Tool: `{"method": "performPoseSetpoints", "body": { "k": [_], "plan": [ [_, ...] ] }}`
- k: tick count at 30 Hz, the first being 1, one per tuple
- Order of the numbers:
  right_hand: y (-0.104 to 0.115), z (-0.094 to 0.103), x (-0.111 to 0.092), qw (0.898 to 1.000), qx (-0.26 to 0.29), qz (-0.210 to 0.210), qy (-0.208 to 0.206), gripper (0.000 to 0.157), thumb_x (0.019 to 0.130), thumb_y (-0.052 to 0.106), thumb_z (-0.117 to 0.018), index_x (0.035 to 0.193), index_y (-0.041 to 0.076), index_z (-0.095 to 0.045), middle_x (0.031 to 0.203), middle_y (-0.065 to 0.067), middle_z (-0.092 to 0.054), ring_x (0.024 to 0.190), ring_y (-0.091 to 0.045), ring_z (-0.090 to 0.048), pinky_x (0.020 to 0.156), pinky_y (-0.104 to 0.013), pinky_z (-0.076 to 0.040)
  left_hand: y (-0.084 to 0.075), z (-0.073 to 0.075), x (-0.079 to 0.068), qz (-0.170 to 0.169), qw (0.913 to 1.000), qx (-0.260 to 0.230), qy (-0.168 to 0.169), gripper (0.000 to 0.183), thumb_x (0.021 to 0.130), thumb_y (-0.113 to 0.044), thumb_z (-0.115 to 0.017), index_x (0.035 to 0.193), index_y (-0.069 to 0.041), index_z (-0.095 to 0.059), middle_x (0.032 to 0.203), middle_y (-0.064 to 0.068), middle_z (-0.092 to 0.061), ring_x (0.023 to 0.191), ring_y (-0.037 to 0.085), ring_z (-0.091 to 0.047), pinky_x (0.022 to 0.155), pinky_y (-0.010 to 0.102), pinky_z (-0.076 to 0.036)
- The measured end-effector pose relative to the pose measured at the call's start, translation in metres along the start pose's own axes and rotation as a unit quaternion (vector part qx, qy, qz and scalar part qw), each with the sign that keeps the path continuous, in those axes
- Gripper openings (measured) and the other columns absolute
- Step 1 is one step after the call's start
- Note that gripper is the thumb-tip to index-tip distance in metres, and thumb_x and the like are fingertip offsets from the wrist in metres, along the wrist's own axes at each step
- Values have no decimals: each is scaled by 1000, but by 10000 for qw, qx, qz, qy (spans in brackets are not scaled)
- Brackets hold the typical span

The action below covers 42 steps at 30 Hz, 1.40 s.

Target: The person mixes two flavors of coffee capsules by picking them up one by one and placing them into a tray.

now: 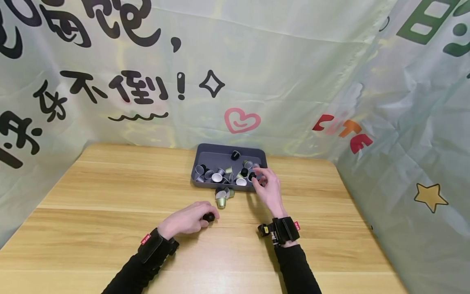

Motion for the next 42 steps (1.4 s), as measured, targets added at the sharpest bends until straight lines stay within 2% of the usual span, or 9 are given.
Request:
{"method": "performPoseSetpoints", "body": {
  "k": [6,9,15,20,24,28,30,34,42],
  "plan": [
    [0,-1,-1,10000,-10,-10,61,27,88,2,-69,115,-1,-71,105,-16,-68,73,-19,-57,63,-16,-39,6,4,4,109,9992,-26,-395,31,87,2,-68,116,-9,-68,119,10,-68,118,33,-61,108,55,-48],
    [-1,-1,-1,10000,-15,-38,62,26,88,1,-69,114,-1,-71,104,-16,-68,72,-17,-56,63,-16,-39,9,5,8,43,9980,-340,-532,33,86,2,-70,117,-7,-68,124,12,-69,119,33,-62,107,54,-49],
    [0,-2,-2,10000,25,-44,75,26,88,1,-69,113,-1,-71,104,-18,-68,72,-16,-55,63,-16,-39,14,8,13,244,9909,-1109,-729,34,86,-1,-72,119,-9,-69,120,9,-70,87,16,-58,84,31,-53],
    [0,-2,-1,10000,1,-21,94,25,88,1,-70,112,1,-72,103,-18,-68,72,-17,-55,64,-16,-38,16,12,16,351,9840,-1343,-1113,34,88,-4,-72,121,-10,-68,124,10,-69,86,12,-53,76,21,-47],
    [-1,-2,0,9999,-9,-35,96,25,87,1,-70,112,0,-72,103,-17,-68,72,-16,-55,64,-16,-38,21,16,22,550,9766,-1479,-1464,37,88,-3,-72,124,-11,-67,129,12,-67,83,16,-54,74,26,-48],
    [-1,-3,0,9999,34,-61,112,26,87,0,-70,113,-1,-71,103,-16,-68,73,-15,-55,64,-15,-38,30,23,28,726,9663,-1666,-1822,39,87,-2,-72,125,-11,-67,135,14,-65,93,23,-60,83,38,-54],
    [-1,-3,0,9999,36,-60,126,26,87,0,-70,113,-1,-71,103,-16,-68,73,-16,-55,63,-15,-39,34,26,31,732,9612,-1781,-1977,40,87,-2,-72,125,-9,-67,134,16,-65,91,20,-61,83,35,-54],
    [-1,-4,1,9998,17,-50,169,26,88,1,-70,113,0,-71,103,-15,-68,73,-18,-56,63,-15,-39,42,28,35,708,9497,-2170,-2145,41,86,2,-72,126,-3,-65,125,20,-66,66,9,-49,62,20,-45],
    [-1,-4,1,9998,-24,-18,221,25,88,2,-70,113,1,-72,102,-14,-68,72,-16,-55,63,-16,-39,47,31,42,639,9368,-2428,-2437,42,86,8,-68,127,3,-63,129,26,-64,77,8,-60,67,14,-51]
  ]
}}
Point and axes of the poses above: each hand's wrist, its own x-axis towards the middle knuckle, its own z-axis out of the back of the hand, y = z × x, the point moved 5 cm from there along x, towards the middle knuckle
